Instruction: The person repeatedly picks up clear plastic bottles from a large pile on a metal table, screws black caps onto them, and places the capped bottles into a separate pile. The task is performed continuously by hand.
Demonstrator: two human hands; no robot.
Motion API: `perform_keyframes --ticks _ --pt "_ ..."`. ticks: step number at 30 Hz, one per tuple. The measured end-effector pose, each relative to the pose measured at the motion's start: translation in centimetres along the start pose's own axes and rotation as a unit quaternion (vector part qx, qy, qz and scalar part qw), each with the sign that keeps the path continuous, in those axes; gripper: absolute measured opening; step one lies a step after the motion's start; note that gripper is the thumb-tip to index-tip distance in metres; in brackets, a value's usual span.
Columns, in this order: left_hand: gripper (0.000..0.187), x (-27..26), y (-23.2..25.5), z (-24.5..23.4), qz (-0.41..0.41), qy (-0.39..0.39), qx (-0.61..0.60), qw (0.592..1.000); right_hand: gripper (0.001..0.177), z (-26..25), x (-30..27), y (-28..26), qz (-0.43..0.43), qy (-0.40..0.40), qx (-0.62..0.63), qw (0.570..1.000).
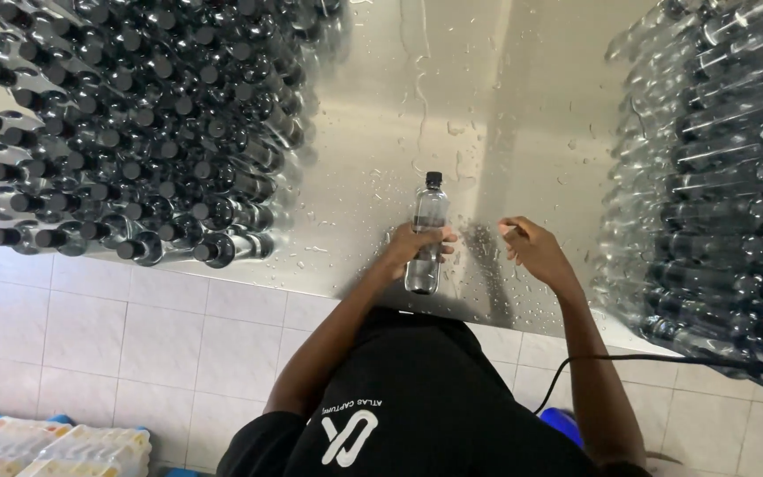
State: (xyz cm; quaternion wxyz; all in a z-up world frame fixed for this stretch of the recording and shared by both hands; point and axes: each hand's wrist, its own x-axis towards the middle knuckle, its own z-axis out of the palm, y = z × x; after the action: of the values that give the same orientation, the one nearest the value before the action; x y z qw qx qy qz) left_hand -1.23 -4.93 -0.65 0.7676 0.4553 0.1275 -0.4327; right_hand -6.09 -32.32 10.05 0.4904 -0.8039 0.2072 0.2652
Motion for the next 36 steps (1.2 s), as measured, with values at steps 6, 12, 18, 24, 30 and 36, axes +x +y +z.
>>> perform_keyframes --ticks 6,12,18,24,30,36 --pt "0.045 -1.8 1.8 2.1 0.008 -0.046 0.034 0.998 0.064 -0.5 -0.5 -0.4 -0.058 0.005 -0.030 0.998" --pt "0.050 -2.1 1.6 1.4 0.010 -0.121 0.065 0.991 0.056 -0.1 -1.2 -4.0 -0.154 0.024 -0.039 0.987" --pt "0.054 -3.1 3.0 1.3 0.016 -0.226 0.106 0.968 0.057 -2.6 -1.9 -8.8 -0.257 -0.073 -0.138 0.954" --pt "0.059 -4.1 4.8 0.6 -0.002 -0.297 0.138 0.945 0.055 -3.8 -2.6 -11.7 -0.237 -0.162 -0.300 0.910" --pt "0.057 -4.1 6.5 2.1 -0.003 -0.250 0.324 0.912 0.064 -0.5 2.6 -2.2 -0.227 -0.057 -0.418 0.878" --pt "0.055 -4.9 8.2 4.2 -0.063 -0.250 0.370 0.893 0.063 -0.8 2.3 -0.7 -0.240 0.011 -0.425 0.873"
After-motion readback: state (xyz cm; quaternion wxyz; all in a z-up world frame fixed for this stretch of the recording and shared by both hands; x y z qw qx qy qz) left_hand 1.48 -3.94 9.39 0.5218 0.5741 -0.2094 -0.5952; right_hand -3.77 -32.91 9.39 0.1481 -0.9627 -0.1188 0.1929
